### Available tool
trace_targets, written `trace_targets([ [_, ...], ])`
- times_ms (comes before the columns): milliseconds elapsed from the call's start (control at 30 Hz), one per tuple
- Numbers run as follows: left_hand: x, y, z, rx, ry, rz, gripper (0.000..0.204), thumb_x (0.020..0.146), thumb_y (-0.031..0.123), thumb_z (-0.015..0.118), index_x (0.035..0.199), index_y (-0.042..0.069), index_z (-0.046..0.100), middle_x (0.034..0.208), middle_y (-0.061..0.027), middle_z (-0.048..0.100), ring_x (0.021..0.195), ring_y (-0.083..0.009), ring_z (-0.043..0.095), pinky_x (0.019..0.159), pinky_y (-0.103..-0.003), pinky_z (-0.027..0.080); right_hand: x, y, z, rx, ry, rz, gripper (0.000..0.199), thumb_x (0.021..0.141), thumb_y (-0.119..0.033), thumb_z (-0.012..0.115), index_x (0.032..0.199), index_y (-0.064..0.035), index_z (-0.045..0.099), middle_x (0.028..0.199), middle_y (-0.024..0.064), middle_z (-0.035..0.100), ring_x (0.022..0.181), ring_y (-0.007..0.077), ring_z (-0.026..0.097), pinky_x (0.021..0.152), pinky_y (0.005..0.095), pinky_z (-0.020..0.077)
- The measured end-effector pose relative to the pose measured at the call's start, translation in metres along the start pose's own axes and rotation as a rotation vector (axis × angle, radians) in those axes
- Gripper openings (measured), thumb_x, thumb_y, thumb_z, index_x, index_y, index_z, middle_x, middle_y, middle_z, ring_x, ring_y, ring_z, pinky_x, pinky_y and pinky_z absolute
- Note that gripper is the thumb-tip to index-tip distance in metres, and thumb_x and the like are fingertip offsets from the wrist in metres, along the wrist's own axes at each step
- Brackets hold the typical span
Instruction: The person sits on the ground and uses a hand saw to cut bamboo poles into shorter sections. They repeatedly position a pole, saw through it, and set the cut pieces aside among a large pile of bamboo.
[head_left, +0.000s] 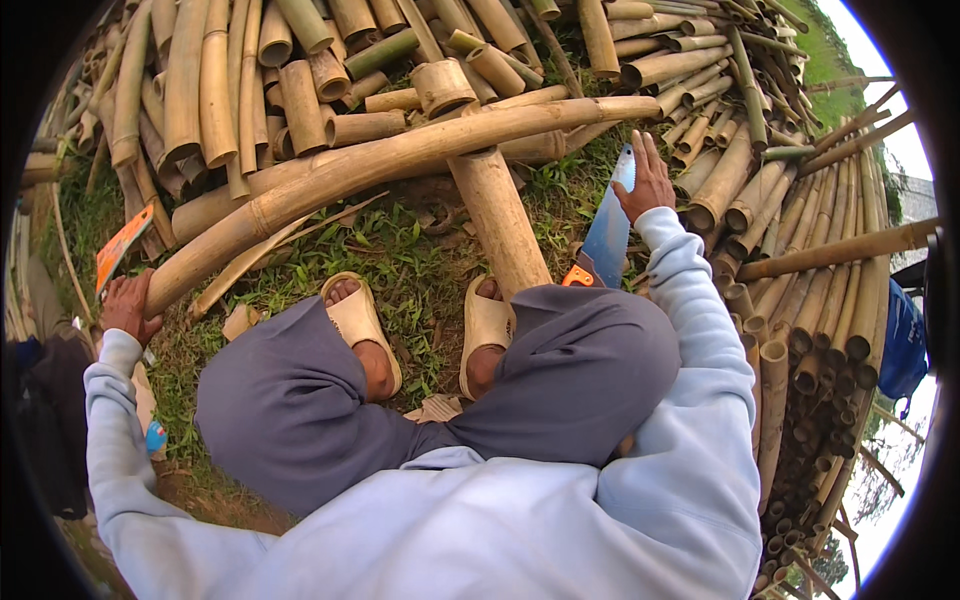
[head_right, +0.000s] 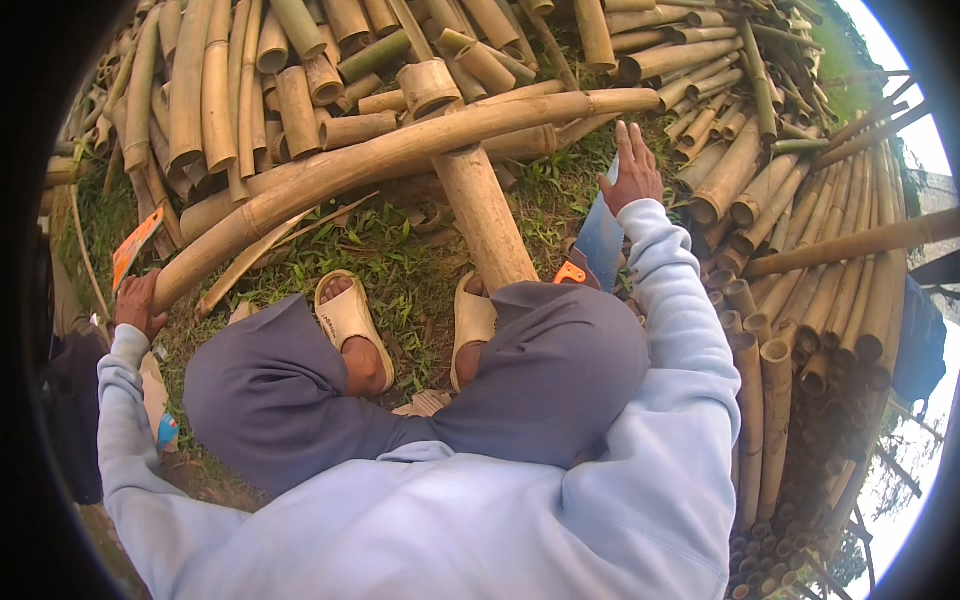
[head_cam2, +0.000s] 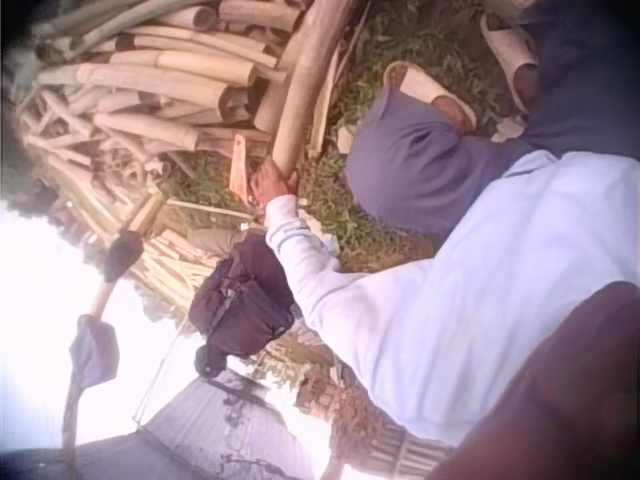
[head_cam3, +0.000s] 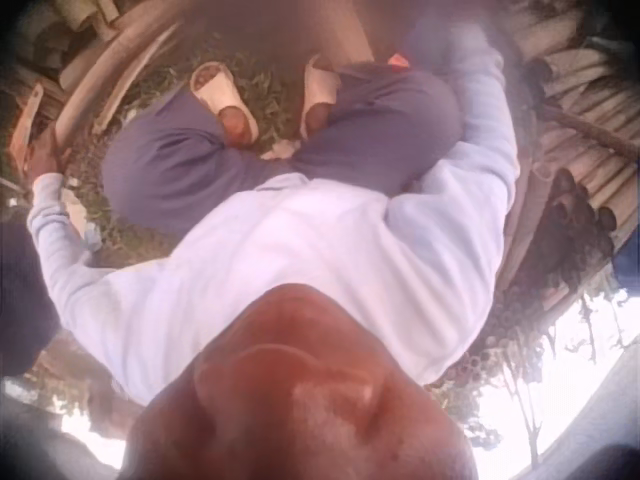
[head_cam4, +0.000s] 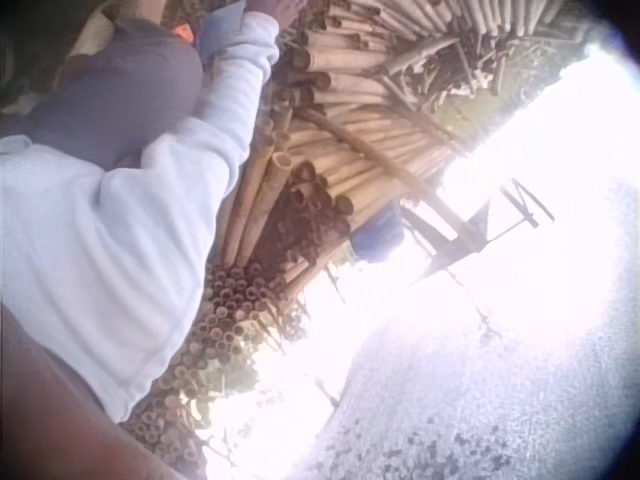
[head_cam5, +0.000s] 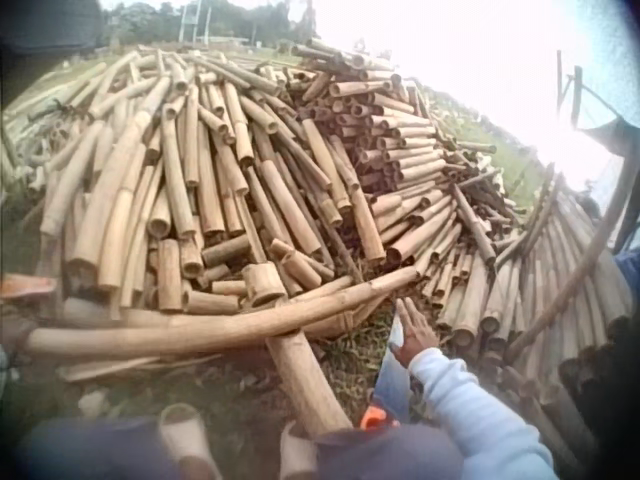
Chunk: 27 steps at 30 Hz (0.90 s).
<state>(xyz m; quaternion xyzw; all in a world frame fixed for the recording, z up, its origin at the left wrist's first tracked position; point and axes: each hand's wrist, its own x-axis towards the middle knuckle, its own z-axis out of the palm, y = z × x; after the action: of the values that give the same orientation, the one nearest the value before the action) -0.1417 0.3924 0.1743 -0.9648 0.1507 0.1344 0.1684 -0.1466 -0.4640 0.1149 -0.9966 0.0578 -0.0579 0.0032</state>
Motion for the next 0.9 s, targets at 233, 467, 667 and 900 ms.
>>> trace_targets([
  [233,0.001,0.042,0.085,0.064,-0.045,-0.393,0.092,0.075,0.015,0.082,0.155,0.018,0.037,0.163,-0.0034,0.038,0.152,-0.0276,0.03,0.126,-0.047,0.021,0.078,-0.032,-0.01,-0.139,0.001,-0.33,0.101,0.079,-0.018,0.082,0.162,-0.02,0.023,0.164,0.0105,0.031,0.148,0.0341,0.036,0.119,0.0479,0.0338],
  [467,0.072,0.22,0.042,-0.327,0.486,-0.099,0.082,0.084,0.025,0.071,0.156,0.01,0.034,0.159,-0.0122,0.04,0.146,-0.0282,0.038,0.122,-0.044,0.026,0.118,-0.035,0.011,-0.218,-0.057,-0.44,0.099,0.078,-0.019,0.081,0.162,-0.0217,0.027,0.162,0.0092,0.036,0.149,0.0334,0.034,0.123,0.0486,0.0245],
  [667,0.139,0.256,0.034,-0.382,0.56,-0.089,0.085,0.079,0.04,0.082,0.149,0.009,0.043,0.15,-0.0124,0.048,0.141,-0.0279,0.043,0.12,-0.045,0.029,0.137,-0.059,0.017,-0.246,-0.044,-0.466,0.09,0.077,-0.016,0.084,0.155,-0.026,0.04,0.15,0.0064,0.051,0.144,0.0277,0.043,0.121,0.0527,0.0234],
  [900,0.166,0.238,0.045,-0.384,0.356,-0.018,0.077,0.072,0.025,0.086,0.139,0.008,0.051,0.131,-0.0122,0.06,0.123,-0.0291,0.057,0.112,-0.043,0.038,0.136,-0.067,0.013,-0.273,-0.011,-0.541,0.069,0.077,-0.02,0.082,0.14,-0.0175,0.054,0.133,0.0047,0.061,0.127,0.0249,0.055,0.121,0.052,0.0229],
])
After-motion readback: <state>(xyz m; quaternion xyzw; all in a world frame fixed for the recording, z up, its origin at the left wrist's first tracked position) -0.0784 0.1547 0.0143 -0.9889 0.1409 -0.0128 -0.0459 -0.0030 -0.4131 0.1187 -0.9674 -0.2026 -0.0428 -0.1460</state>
